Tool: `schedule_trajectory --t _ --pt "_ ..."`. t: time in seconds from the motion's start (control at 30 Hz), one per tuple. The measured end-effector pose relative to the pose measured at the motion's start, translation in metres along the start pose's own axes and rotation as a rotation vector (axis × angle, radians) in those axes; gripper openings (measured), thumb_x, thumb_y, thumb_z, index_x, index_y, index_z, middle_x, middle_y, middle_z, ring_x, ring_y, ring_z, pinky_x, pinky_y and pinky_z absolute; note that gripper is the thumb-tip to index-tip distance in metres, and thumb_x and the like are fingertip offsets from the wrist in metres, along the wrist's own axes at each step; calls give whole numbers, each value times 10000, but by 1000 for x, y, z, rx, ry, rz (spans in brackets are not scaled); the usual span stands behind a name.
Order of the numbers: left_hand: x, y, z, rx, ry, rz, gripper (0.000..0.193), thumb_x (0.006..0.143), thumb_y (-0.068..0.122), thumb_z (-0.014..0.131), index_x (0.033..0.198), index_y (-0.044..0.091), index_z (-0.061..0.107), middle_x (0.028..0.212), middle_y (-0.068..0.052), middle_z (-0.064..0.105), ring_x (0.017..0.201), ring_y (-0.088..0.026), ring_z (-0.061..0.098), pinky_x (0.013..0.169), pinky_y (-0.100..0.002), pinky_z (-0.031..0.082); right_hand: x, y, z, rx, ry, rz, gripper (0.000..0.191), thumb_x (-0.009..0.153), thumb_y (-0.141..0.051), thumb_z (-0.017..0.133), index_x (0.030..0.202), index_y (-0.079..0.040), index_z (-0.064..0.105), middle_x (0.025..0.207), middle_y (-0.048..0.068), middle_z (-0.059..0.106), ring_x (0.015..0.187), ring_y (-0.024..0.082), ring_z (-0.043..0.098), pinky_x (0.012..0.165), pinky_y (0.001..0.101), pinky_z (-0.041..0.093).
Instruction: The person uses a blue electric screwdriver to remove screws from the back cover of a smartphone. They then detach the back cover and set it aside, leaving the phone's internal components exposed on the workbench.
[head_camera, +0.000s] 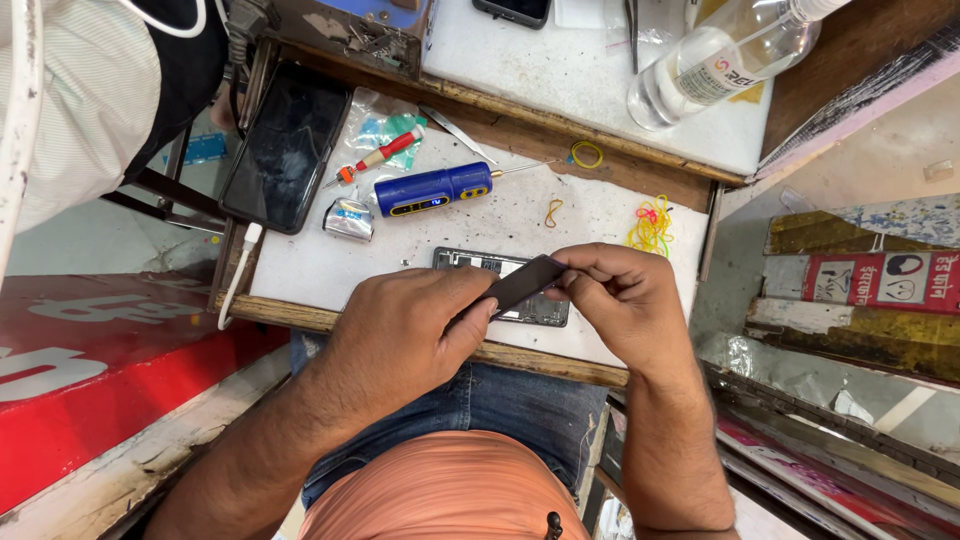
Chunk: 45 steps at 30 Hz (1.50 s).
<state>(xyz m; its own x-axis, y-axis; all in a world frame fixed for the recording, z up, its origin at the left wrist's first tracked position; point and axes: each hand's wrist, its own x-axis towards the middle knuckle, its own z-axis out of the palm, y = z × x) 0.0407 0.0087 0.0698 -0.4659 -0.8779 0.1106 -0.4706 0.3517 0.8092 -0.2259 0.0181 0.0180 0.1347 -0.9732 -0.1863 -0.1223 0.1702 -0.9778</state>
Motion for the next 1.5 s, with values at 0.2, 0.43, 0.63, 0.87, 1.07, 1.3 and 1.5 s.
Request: schedule_trajectory --t 0.2,0.43,0.63,0.87,1.07,1.3,1.5 --pt "-1 -1 1 17 -20 9 187 939 211 698 1049 61 706 756 -112 720 675 -301 726 573 -433 566 -3 1 -3 -50 -25 -15 174 983 43 625 1119 77 729 920 104 775 823 108 715 764 228 587" --pt "1 -2 0 23 -56 -25 170 936 215 694 1024 69 697 707 -102 698 633 -291 716 536 -430 553 -2 2 -4 -67 -44 -7 170 976 26 651 1116 77 734 921 94 778 824 99 714 763 222 588" --pt "0 -4 0 21 -58 -8 148 940 221 695 975 78 677 697 -101 683 636 -305 704 542 -448 538 -2 4 -5 -40 -47 -8 188 982 27 638 1133 78 736 925 92 773 834 99 716 772 224 592" --pt "0 -7 2 33 -43 14 160 933 224 703 985 75 679 712 -107 687 653 -313 706 550 -454 540 -1 6 -4 -41 -39 17 189 984 37 616 1126 83 733 936 95 776 834 110 727 780 233 604" --pt "1 -9 2 38 -46 3 174 924 223 708 1010 73 688 718 -110 694 660 -313 710 555 -454 544 -1 5 -5 -29 -46 36 222 965 55 576 1122 84 730 961 97 778 860 120 739 809 237 612" --pt "3 -9 2 32 -60 -8 178 928 218 700 1020 66 689 721 -110 701 653 -305 715 545 -447 548 2 4 -4 -66 -33 19 204 981 53 592 1126 79 733 937 96 773 842 116 726 787 232 601" --pt "4 -8 1 24 -93 -24 167 946 224 684 1008 69 687 709 -98 700 635 -282 718 528 -426 551 0 0 -6 -49 -53 15 200 982 63 590 1120 82 734 943 100 775 846 117 726 792 235 605"
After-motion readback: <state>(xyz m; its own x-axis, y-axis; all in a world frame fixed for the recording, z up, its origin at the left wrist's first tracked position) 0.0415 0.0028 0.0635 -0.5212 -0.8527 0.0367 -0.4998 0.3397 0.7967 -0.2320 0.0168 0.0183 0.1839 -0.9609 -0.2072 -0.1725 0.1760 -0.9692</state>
